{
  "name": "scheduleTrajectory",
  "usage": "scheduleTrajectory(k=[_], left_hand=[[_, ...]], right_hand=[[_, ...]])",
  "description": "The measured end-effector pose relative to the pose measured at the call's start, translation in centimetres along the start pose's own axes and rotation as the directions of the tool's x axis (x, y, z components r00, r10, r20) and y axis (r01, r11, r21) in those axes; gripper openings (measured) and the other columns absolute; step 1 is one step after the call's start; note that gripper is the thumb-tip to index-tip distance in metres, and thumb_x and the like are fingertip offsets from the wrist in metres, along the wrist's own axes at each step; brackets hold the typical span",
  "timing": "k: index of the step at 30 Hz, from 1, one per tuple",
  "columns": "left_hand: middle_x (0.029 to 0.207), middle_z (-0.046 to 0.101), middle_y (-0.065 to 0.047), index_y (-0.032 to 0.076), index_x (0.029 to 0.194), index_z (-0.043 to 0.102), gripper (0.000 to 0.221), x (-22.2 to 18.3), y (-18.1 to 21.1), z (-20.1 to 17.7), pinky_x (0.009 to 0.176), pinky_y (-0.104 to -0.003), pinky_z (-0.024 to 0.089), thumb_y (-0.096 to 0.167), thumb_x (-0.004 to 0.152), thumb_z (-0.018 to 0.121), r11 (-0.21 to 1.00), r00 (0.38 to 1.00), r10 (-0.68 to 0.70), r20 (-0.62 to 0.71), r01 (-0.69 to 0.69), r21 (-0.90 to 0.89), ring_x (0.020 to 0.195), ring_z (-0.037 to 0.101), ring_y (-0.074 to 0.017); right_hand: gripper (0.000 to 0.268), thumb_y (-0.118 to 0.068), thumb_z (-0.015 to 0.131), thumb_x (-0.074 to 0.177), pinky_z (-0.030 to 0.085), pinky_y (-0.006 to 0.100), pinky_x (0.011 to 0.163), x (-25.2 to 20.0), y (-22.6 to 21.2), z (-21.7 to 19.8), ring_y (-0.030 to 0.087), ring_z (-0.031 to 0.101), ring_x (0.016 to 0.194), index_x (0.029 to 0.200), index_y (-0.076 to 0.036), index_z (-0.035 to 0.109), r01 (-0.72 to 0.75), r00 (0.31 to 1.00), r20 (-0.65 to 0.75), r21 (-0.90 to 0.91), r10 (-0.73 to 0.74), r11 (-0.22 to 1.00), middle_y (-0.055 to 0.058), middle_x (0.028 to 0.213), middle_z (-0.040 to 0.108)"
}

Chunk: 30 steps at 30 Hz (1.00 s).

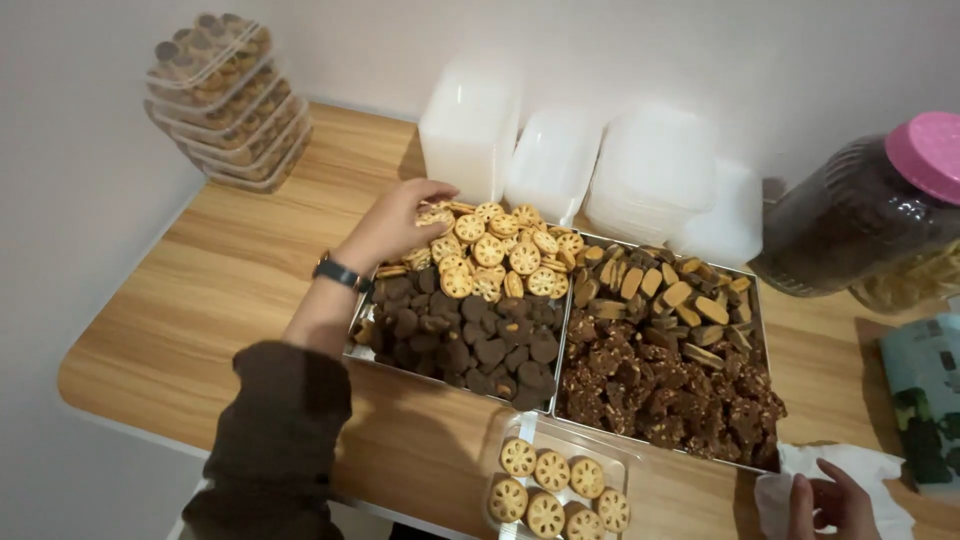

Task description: Assembling and packaging various types of cookies from large trays into smaller plastic containers.

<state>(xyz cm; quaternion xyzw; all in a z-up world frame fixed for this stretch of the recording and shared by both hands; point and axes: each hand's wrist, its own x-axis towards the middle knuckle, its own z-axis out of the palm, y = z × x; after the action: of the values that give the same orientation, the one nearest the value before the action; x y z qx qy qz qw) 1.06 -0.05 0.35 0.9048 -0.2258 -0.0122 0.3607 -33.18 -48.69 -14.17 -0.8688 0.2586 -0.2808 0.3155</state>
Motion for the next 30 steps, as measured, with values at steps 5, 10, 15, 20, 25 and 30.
scheduleTrajectory(k=[5,10,15,20,25,30], left_hand=[[0.145,0.059,-0.011,0.012,0.141,0.055,0.057,2.3,0.2,-1.0,0.107,-0.040,0.051,0.020,0.087,0.071,0.971,0.949,-0.227,0.219,0.205,0.119,0.131,0.058,-0.0263],[0.140,0.061,-0.012,0.016,0.141,0.056,0.062,3.1,0.0,-0.6,0.095,-0.039,0.055,0.018,0.082,0.075,0.947,0.921,-0.307,0.239,0.271,0.172,0.121,0.063,-0.0277],[0.134,0.064,-0.013,0.013,0.134,0.059,0.056,2.3,-0.1,-0.3,0.074,-0.035,0.056,0.013,0.081,0.075,0.974,0.964,-0.221,0.145,0.211,0.079,0.095,0.068,-0.0231],[0.134,0.067,-0.012,0.013,0.129,0.066,0.046,2.0,-0.6,-0.2,0.100,-0.039,0.053,0.019,0.085,0.076,0.978,0.967,-0.199,0.159,0.185,0.100,0.119,0.065,-0.0251],[0.141,0.063,-0.010,0.013,0.136,0.063,0.050,1.9,-0.5,-0.6,0.104,-0.039,0.052,0.031,0.090,0.071,0.962,0.932,-0.272,0.239,0.265,0.064,0.121,0.066,-0.0238],[0.141,0.064,-0.009,0.014,0.134,0.064,0.044,2.9,-2.6,0.0,0.107,-0.042,0.051,0.002,0.095,0.048,0.968,0.940,-0.243,0.240,0.220,0.117,0.128,0.061,-0.0252]], right_hand=[[0.039,-0.015,0.066,0.112,0.045,0.037,0.065,0.3,-1.1,0.1,0.029,0.061,0.077,0.146,0.004,0.061,-0.107,0.994,0.022,-0.016,0.108,0.994,0.021,0.105,0.070],[0.040,-0.019,0.068,0.108,0.046,0.036,0.066,-0.2,-4.9,-1.1,0.025,0.063,0.078,0.143,-0.001,0.065,-0.164,0.982,0.081,-0.061,0.169,0.985,0.017,0.102,0.073],[0.025,-0.008,0.069,0.112,0.043,0.030,0.066,-1.1,-3.9,-0.1,0.019,0.056,0.078,0.135,0.003,0.068,-0.020,0.999,-0.046,0.091,0.025,0.996,0.016,0.097,0.068],[0.024,-0.011,0.068,0.110,0.042,0.029,0.071,-1.3,-5.8,-0.5,0.018,0.055,0.079,0.132,-0.003,0.070,-0.106,0.993,-0.038,0.111,0.111,0.988,0.011,0.095,0.067],[0.023,-0.009,0.067,0.109,0.041,0.031,0.072,-1.4,-6.2,-0.6,0.018,0.055,0.079,0.130,-0.001,0.070,-0.112,0.992,-0.037,0.120,0.117,0.986,0.012,0.092,0.065],[0.025,-0.014,0.067,0.110,0.045,0.032,0.077,-1.1,-4.2,-0.6,0.019,0.060,0.080,0.131,-0.001,0.070,-0.042,0.999,0.009,0.062,0.041,0.997,0.012,0.094,0.069]])
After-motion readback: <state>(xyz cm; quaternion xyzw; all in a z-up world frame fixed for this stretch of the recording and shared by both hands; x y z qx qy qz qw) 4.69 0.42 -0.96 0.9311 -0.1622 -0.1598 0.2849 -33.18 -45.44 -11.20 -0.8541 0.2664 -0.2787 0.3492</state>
